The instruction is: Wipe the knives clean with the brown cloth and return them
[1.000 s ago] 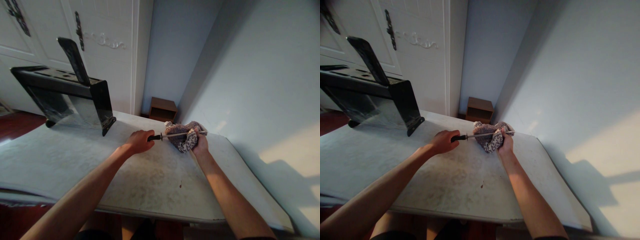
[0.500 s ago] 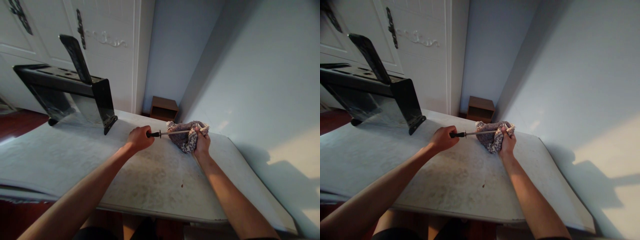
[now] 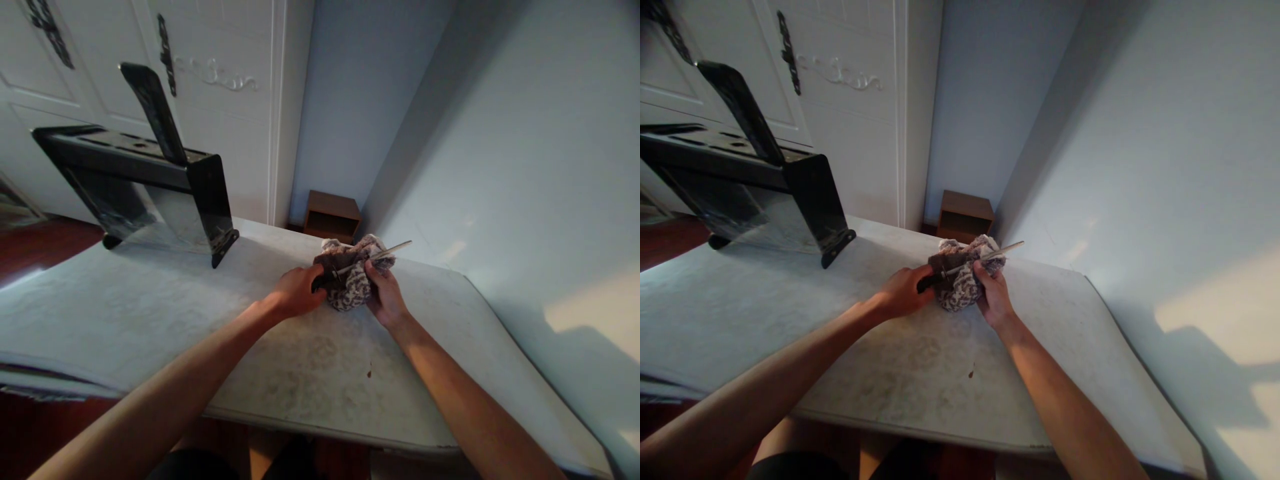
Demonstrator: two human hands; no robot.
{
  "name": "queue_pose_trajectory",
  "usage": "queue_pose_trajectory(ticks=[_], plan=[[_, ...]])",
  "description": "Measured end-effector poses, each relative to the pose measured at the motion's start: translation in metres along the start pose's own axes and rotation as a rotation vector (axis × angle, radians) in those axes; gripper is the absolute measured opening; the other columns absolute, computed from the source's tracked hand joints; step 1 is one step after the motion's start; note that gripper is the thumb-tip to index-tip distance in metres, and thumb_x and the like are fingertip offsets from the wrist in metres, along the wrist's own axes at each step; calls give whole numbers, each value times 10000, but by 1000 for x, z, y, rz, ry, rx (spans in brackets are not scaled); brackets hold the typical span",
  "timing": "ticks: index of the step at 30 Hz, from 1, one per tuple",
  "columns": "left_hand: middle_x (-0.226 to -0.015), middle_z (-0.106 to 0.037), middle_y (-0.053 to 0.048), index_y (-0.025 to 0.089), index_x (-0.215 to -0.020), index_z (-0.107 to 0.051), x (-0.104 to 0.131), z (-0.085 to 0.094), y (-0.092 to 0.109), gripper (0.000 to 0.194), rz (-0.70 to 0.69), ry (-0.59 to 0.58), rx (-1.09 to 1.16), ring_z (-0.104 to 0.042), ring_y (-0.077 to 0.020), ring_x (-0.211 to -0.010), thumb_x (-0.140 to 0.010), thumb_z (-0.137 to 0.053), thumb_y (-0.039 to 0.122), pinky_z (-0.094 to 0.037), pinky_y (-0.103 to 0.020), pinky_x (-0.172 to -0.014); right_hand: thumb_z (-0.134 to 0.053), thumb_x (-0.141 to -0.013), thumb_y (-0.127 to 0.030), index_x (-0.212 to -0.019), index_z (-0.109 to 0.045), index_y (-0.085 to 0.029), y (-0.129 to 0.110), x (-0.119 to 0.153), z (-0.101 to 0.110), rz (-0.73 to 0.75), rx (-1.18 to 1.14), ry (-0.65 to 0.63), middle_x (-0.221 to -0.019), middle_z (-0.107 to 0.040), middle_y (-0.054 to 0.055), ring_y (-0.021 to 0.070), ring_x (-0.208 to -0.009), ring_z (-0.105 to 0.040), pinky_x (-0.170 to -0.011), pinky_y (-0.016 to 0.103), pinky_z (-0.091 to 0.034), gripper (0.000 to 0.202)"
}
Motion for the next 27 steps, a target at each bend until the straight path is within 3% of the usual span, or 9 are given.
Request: queue_pose_trajectory(ticks=[4,8,14,19,27], plan=[[-683,-575,-22,174,-760,-529,1,-4,5,130,-78,-20,134,-504,-145,-623,-771,-515,303,-284,-248,-549,-868,-601,-366,-931,-675,-205,7,11,-16,-56,39,-143,-846,-725,17,194,-769,-684,-784,349,-584,415],[-637,-506,5,158,-670,-481,2,-8,11,279,-123,-75,328,-444,-112,-604,-813,-510,396,-290,-228,-532,-873,-595,-347,-951,-681,-206,8,17,-21,-71,41,-224,-906,-725,35,202,-803,-683,-794,357,-578,429],[-656,-488,5,131,-699,-564,3,-13,11,432,-69,-218,465,-434,-115,-636,-820,-508,543,-308,-222,-535,-888,-545,-350,-894,-691,-200,5,20,-22,-72,58,-220,-869,-718,33,197,-790,-684,-773,346,-577,428],[-662,-507,0,120,-725,-598,3,-16,10,435,-43,-271,515,-451,-118,-639,-794,-539,546,-322,-218,-533,-904,-491,-325,-860,-692,-191,3,20,-22,-48,75,-182,-858,-725,34,204,-796,-685,-791,353,-576,446],[-607,-489,4,132,-635,-559,-1,-14,7,379,-40,-122,416,-447,-115,-601,-787,-545,478,-291,-230,-517,-870,-566,-305,-939,-700,-166,4,10,-12,108,156,-34,-954,-734,57,195,-843,-694,-840,336,-559,432]])
Point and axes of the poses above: each hand's wrist, its own x-axis away from the middle knuckle, its own z-axis out of the back of the hand, y = z × x, the point moved 6 cm from there along -x, towards the middle knuckle
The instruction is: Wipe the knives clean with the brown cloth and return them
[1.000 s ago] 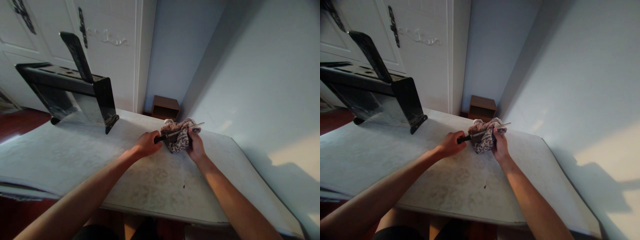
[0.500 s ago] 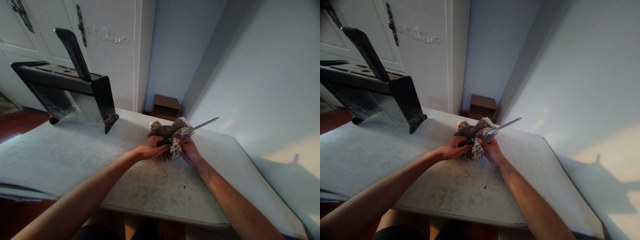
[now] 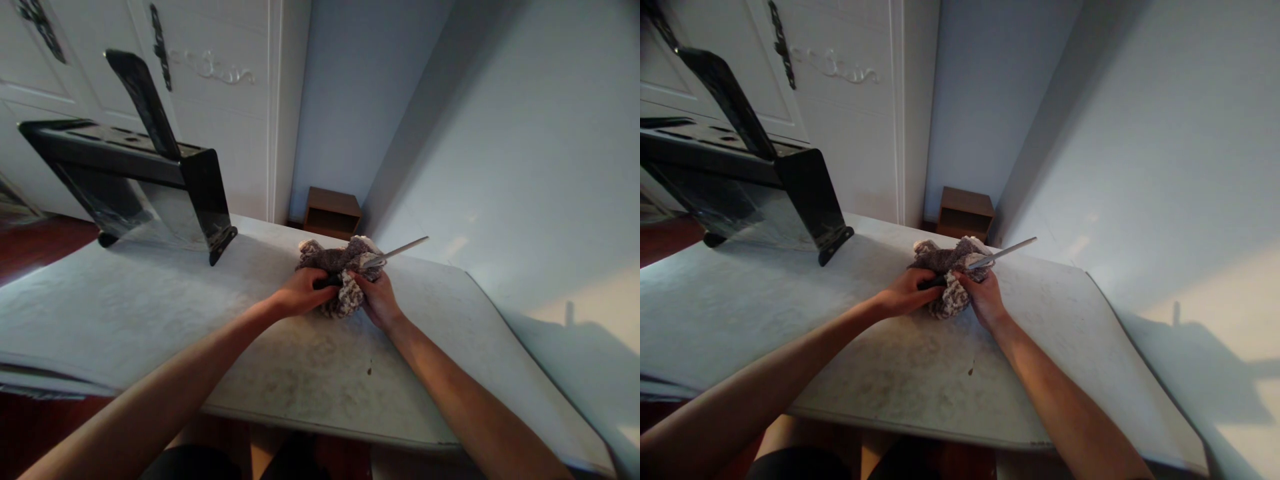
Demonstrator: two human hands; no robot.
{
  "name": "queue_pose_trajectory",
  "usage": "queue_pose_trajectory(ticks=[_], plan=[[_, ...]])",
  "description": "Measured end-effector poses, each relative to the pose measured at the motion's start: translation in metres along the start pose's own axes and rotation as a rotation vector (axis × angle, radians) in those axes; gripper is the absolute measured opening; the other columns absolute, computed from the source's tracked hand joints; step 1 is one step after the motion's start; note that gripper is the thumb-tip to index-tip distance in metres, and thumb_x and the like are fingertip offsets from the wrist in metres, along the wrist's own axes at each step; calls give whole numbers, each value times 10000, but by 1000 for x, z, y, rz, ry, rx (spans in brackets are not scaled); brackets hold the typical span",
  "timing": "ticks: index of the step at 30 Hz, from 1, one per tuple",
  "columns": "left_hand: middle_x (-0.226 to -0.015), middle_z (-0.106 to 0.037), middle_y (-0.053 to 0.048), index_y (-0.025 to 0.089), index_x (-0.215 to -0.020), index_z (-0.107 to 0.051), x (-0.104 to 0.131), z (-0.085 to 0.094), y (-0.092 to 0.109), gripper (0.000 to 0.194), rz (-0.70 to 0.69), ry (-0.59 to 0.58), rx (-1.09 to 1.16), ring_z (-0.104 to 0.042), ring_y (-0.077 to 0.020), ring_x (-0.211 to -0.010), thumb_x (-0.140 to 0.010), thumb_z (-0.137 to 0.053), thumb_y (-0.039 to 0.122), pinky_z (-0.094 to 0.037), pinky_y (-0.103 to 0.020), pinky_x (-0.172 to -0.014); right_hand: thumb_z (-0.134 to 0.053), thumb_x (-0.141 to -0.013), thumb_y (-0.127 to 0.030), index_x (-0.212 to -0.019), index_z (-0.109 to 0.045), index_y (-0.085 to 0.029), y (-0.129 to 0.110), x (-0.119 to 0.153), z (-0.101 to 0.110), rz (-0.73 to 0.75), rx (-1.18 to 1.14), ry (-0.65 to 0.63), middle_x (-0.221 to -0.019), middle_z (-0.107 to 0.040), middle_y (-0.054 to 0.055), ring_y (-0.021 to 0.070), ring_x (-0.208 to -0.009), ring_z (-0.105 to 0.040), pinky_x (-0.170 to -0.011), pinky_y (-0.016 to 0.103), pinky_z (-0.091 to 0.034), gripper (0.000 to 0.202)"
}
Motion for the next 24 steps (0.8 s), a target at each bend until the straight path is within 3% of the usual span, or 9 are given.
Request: queue_pose_trajectory(ticks=[4,10,16,24], plan=[[-643,-580,-19,147,-660,-567,1,4,-1,299,2,93,-221,-520,-136,-622,-810,-563,405,-308,-243,-536,-851,-604,-304,-975,-694,-162,3,-3,4,54,64,18,-975,-732,60,203,-877,-692,-853,350,-557,427],[-912,-714,-94,198,-940,-645,5,9,1,351,27,152,-608,-662,-260,-845,-888,-505,516,-408,-305,-675,-843,-609,-285,-1013,-684,-163,3,-6,9,68,104,47,-981,-731,52,193,-867,-688,-825,329,-558,451],[-934,-717,-95,202,-989,-636,6,10,4,395,21,147,-651,-671,-277,-893,-896,-481,553,-426,-317,-709,-835,-596,-292,-1012,-677,-169,1,-5,6,114,103,48,-1000,-725,53,208,-913,-677,-839,341,-552,461],[-929,-710,-98,190,-1044,-621,9,5,7,324,-39,158,-706,-668,-268,-889,-921,-469,450,-416,-318,-693,-787,-677,-287,-1050,-654,-179,-1,0,-3,104,40,30,-984,-713,34,173,-871,-665,-837,308,-535,410]])
Point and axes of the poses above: each hand's wrist, its own x-axis away from the middle knuckle, its own z-axis out of the back of the hand, y = z × x, the point moved 6 cm from there along -x, towards the middle knuckle
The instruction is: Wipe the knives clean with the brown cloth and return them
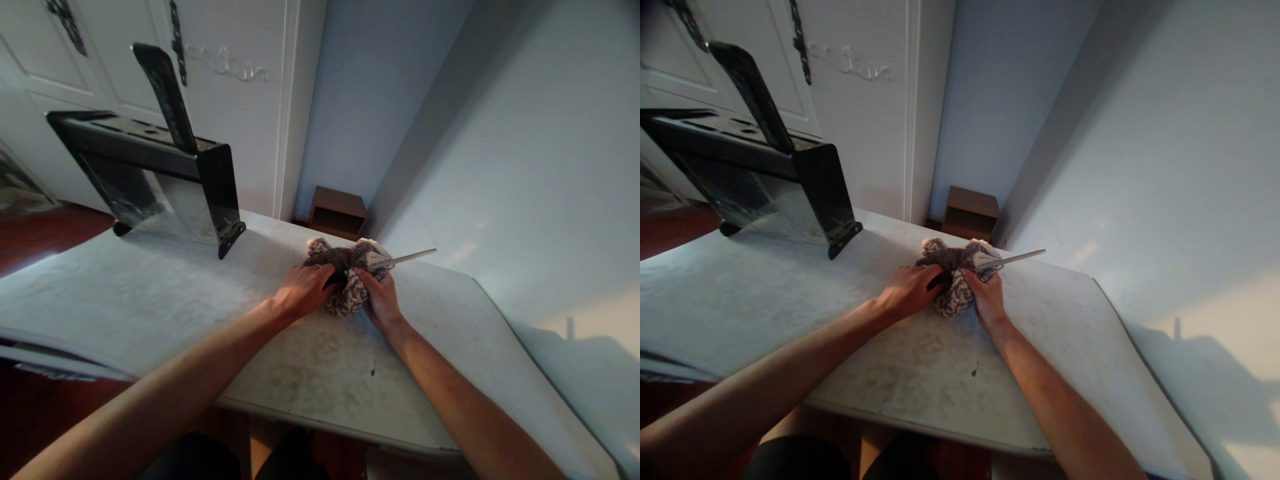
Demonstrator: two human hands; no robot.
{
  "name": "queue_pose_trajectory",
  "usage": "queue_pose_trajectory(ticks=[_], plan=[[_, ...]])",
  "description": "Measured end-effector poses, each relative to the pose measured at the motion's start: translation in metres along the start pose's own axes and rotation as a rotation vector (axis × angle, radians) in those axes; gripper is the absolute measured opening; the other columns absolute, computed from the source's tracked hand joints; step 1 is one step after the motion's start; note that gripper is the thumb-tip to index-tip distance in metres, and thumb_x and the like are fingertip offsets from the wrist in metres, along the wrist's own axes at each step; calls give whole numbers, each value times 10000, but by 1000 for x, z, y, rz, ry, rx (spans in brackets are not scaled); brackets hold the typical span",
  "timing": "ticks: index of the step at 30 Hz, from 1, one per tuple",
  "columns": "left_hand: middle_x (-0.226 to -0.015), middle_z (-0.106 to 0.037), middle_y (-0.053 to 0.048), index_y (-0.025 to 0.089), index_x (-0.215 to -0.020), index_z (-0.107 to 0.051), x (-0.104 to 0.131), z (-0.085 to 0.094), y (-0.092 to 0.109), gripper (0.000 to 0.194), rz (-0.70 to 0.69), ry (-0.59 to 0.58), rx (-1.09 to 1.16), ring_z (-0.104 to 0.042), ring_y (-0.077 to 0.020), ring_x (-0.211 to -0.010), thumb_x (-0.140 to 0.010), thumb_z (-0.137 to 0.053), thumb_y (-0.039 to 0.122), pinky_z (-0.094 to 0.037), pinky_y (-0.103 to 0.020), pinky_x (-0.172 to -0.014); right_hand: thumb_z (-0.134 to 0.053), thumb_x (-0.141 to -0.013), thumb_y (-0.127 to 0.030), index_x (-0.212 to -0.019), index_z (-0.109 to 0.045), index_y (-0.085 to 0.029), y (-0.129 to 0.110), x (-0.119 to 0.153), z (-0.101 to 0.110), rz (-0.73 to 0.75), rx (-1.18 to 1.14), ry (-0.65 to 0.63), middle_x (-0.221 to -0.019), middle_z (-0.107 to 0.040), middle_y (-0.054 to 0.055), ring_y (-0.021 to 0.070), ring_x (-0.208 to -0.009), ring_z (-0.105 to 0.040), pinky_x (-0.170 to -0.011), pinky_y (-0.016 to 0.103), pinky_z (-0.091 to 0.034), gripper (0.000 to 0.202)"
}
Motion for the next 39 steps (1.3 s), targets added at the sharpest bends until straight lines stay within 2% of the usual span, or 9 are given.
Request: queue_pose_trajectory(ticks=[5,12,19,24,31,39], plan=[[-852,-694,-90,169,-977,-615,3,7,6,323,-33,29,40,-656,-240,-830,-921,-427,426,-398,-311,-664,-797,-658,-290,-1045,-647,-180,1,0,0,-33,-25,34,-1016,-711,37,182,-901,-668,-846,315,-535,429],[-940,-676,-85,156,-947,-592,6,9,10,328,-152,85,109,-629,-206,-855,-968,-324,343,-391,-310,-669,-801,-647,-303,-991,-659,-164,4,0,5,-66,-40,83,-928,-721,32,195,-884,-679,-827,326,-546,397],[-975,-664,-84,161,-1033,-633,4,7,8,343,-142,121,91,-632,-211,-885,-965,-382,385,-426,-308,-711,-798,-658,-297,-1016,-669,-145,5,-2,5,-82,-81,75,-997,-721,52,179,-872,-682,-849,305,-538,410],[-1031,-671,-70,192,-1092,-653,2,10,5,315,-121,176,147,-636,-209,-935,-943,-454,386,-456,-302,-768,-803,-664,-303,-1037,-674,-132,5,-3,5,-84,-96,67,-979,-723,57,176,-854,-680,-808,284,-547,430],[-987,-696,-71,167,-1031,-678,2,9,-2,303,-41,276,315,-648,-209,-940,-918,-512,395,-478,-305,-823,-849,-608,-349,-977,-686,-151,8,-5,5,-211,-103,-41,-883,-731,54,216,-820,-696,-769,336,-569,449],[-951,-707,-66,167,-1002,-685,3,11,-3,290,-100,328,322,-662,-205,-875,-901,-539,396,-486,-307,-771,-879,-570,-369,-917,-706,-188,11,-4,6,-352,-82,-231,-913,-736,60,251,-899,-692,-810,376,-559,428]])
Point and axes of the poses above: each hand's wrist, its own x-axis away from the middle knuckle, its own z-axis out of the back of the hand, y = z × x, the point moved 6 cm from there along -x, towards the middle knuckle
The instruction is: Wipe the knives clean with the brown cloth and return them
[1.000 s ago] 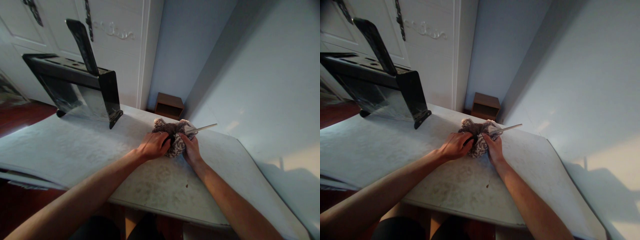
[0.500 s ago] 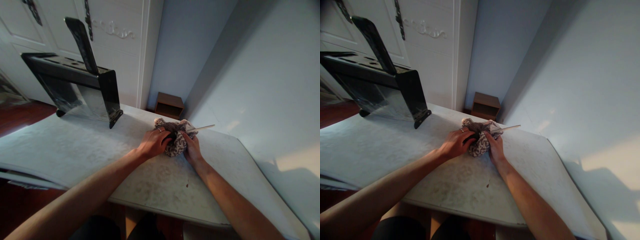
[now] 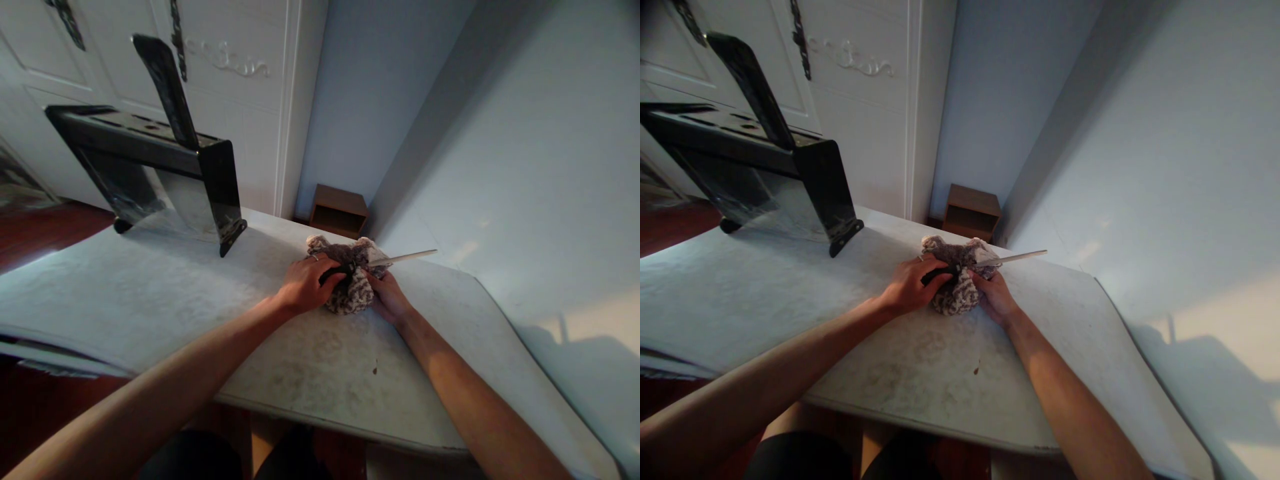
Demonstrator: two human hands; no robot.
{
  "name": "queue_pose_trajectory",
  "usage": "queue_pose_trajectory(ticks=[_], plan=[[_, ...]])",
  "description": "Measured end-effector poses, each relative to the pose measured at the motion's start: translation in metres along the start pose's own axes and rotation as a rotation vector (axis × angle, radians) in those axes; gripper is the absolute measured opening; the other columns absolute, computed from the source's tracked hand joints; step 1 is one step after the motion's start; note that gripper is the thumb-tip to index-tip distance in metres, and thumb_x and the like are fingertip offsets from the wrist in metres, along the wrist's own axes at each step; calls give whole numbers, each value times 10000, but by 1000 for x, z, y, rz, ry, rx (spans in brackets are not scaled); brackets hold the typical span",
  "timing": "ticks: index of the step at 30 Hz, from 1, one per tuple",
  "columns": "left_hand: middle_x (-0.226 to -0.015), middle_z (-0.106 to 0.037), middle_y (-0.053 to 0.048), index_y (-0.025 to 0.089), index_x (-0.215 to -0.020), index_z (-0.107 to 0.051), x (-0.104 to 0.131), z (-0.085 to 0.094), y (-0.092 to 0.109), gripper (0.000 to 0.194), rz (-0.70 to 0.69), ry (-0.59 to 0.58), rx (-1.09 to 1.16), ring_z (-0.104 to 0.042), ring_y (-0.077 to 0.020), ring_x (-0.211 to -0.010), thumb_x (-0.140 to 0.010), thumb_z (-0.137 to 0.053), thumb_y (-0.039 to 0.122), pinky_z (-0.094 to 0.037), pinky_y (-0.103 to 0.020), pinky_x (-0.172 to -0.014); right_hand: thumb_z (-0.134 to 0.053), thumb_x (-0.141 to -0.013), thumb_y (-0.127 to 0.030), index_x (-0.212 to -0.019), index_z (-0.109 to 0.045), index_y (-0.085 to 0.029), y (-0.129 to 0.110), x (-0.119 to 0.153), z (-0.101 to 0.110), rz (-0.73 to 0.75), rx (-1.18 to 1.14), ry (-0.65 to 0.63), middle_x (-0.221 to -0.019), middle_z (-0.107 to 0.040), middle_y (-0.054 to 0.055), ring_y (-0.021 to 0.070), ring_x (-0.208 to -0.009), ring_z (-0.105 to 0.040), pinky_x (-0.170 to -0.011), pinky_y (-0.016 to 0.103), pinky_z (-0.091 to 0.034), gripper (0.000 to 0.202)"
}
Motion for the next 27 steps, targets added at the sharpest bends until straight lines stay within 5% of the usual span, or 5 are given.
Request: queue_pose_trajectory(ticks=[16,27], plan=[[-951,-707,-55,180,-1002,-686,-3,-1,3,282,-93,-18,51,-664,-193,-862,-906,-540,403,-482,-294,-755,-890,-455,-231,-779,-740,-196,0,0,6,-80,66,-71,-766,-726,30,180,-670,-660,-687,315,-555,359],[-898,-709,-44,163,-940,-689,-7,-4,-1,277,30,-27,264,-644,-162,-833,-899,-540,393,-458,-265,-752,-796,-492,-157,-776,-717,-206,2,-4,11,-96,43,-116,-739,-712,4,167,-663,-661,-673,290,-545,299]])
Point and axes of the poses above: each hand's wrist, its own x-axis away from the middle knuckle, its own z-axis out of the back of the hand, y = z × x, the point moved 6 cm from there along -x, towards the middle knuckle
